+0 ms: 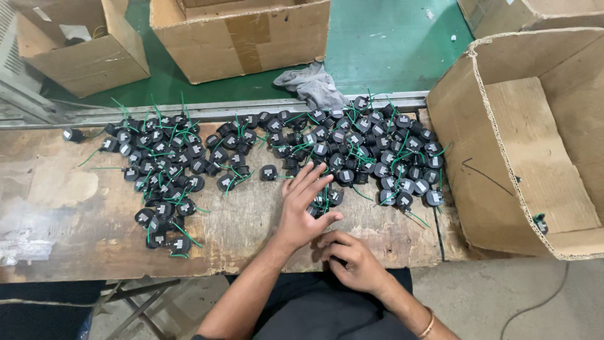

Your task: The person picks up black plug-shaped components with green wires one at a time from a pile on the workbench, handles and untangles their wires, and places them into a large cardboard box at the side of the bench.

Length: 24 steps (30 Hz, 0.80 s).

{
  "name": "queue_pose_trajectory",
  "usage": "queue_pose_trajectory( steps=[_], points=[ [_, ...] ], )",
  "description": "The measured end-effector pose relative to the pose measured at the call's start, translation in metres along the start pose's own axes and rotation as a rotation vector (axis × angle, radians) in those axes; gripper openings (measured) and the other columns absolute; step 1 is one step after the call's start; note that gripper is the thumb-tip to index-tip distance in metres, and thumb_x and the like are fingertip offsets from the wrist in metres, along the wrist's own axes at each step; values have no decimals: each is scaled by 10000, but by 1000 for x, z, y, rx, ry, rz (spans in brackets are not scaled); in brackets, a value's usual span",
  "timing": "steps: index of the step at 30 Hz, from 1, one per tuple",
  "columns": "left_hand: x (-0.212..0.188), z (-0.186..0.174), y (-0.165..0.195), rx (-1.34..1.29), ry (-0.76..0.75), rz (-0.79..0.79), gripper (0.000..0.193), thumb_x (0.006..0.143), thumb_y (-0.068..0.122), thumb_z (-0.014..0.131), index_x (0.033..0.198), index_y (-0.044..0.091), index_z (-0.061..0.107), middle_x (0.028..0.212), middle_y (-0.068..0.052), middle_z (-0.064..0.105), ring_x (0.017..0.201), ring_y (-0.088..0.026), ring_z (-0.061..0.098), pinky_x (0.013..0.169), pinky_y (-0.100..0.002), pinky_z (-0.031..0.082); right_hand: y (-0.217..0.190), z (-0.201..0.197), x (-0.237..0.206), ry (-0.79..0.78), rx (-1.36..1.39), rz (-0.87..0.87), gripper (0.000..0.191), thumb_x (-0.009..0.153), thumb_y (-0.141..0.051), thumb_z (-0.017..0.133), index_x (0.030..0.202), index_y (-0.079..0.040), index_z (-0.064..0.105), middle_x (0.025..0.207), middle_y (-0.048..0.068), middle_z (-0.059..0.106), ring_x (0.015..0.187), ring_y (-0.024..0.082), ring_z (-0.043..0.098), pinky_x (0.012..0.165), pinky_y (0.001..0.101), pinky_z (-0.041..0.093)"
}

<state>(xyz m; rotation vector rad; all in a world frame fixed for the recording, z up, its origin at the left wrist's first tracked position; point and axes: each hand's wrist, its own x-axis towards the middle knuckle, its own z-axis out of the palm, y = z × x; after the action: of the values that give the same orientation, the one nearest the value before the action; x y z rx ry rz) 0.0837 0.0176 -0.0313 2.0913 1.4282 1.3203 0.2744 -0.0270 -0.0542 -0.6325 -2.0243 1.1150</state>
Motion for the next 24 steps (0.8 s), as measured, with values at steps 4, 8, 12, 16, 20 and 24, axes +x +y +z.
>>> queue_pose_trajectory(
  steps=[4, 8, 12, 16, 20, 24],
  points=[
    [-37, -57, 3, -69, 172, 11, 583, 819, 320, 856, 1317, 89, 657, 1453, -96, 624, 1436, -329, 529, 1189, -464, 415, 2, -9, -4, 2, -62, -50, 242, 743, 144, 609, 916, -23, 636, 1126, 113, 655, 1089, 287, 721, 869, 377, 615],
    [-87, -141, -19, 238, 506, -110, 386, 915, 195, 791, 1248, 34, 682, 1339, -144, 678, 1265, -298, 639, 1095, -415, 501, 7, -8, -8, -36, -38, 100, 202, 753, 113, 636, 901, -23, 656, 1112, 106, 674, 982, 265, 745, 790, 356, 628],
    [-115, -198, -57, 481, 586, -350, 506, 986, 322, 768, 1344, -18, 654, 1481, -205, 600, 1396, -374, 556, 1209, -477, 412, 10, 1, -5, -34, -72, 26, 195, 753, 98, 656, 899, -30, 663, 1099, 95, 686, 988, 272, 731, 762, 342, 610],
    [-103, -197, -92, 398, 414, -458, 709, 969, 495, 707, 1423, -35, 583, 1545, -271, 483, 1449, -428, 431, 1200, -518, 304, 8, 11, 1, -90, -60, 51, 185, 759, 82, 673, 899, -39, 681, 1094, 80, 696, 946, 247, 740, 713, 321, 616],
    [-82, -164, -97, 422, 415, -537, 673, 969, 576, 634, 1377, 41, 643, 1549, -253, 499, 1457, -424, 451, 1229, -506, 336, 7, 11, 6, -97, -54, 33, 196, 762, 77, 679, 922, -35, 673, 1112, 85, 693, 961, 258, 737, 745, 340, 619],
    [-69, -123, -89, 382, 330, -512, 820, 944, 692, 565, 1395, 8, 612, 1557, -295, 441, 1437, -475, 413, 1177, -526, 326, 7, 15, 12, -105, 32, 40, 209, 761, 84, 645, 925, -44, 660, 1107, 86, 679, 962, 265, 751, 770, 355, 648]
  ],
)
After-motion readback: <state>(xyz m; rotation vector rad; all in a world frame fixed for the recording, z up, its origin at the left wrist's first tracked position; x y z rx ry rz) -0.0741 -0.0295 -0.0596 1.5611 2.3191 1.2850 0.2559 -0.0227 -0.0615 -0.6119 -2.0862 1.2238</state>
